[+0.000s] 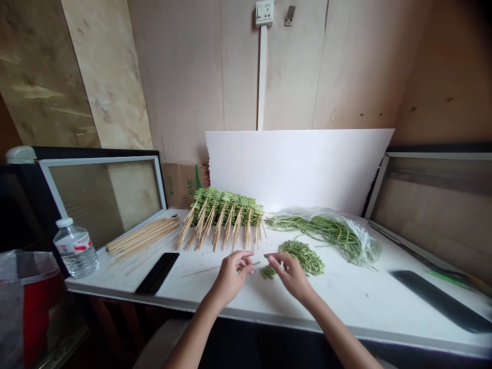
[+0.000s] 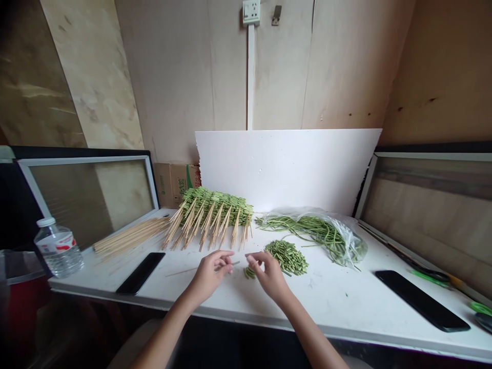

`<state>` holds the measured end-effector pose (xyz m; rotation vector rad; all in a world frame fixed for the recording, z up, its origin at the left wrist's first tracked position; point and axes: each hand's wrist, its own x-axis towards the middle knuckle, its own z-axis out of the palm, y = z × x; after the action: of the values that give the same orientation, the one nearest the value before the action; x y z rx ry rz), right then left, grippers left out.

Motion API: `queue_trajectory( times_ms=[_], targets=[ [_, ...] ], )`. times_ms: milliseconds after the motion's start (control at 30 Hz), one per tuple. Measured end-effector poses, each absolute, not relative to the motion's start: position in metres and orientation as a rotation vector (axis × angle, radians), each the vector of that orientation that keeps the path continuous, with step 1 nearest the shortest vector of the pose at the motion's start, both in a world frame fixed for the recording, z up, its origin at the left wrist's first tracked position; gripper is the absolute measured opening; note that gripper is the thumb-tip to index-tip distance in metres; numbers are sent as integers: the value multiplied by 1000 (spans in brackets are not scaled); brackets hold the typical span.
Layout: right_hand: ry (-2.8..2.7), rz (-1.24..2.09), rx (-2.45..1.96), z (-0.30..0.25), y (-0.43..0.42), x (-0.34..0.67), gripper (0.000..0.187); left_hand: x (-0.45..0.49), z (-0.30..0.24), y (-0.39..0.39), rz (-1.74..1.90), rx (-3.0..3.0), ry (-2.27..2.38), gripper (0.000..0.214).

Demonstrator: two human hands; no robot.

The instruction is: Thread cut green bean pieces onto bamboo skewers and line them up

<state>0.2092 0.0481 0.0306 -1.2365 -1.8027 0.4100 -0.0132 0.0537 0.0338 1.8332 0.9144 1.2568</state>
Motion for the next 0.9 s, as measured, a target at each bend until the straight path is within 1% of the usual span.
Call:
queue_trajectory(
  times_ms=[100,200,300,533,767,900],
  targets=[
    [-1811,536,-1086,36,32,200,38,-7,40,46,1264,1880,899,32],
    [-1771,492,-1040,35,24,197,28,-5,48,38,1242,1951,922,32],
    [-1748,452,-1013,35,22,200,24,-7,53,31,1181,2110,960,17],
    [-1756,423,-935,40,15,202,15,-2,60,19,1173,2346,1013,18],
    [-1770,395,-886,47,9,197,9,-3,61,20,1210,2312,993,15],
    [-1865,297,-846,54,5,194,3,-4,59,21,1204,2304,1005,16]
  ],
)
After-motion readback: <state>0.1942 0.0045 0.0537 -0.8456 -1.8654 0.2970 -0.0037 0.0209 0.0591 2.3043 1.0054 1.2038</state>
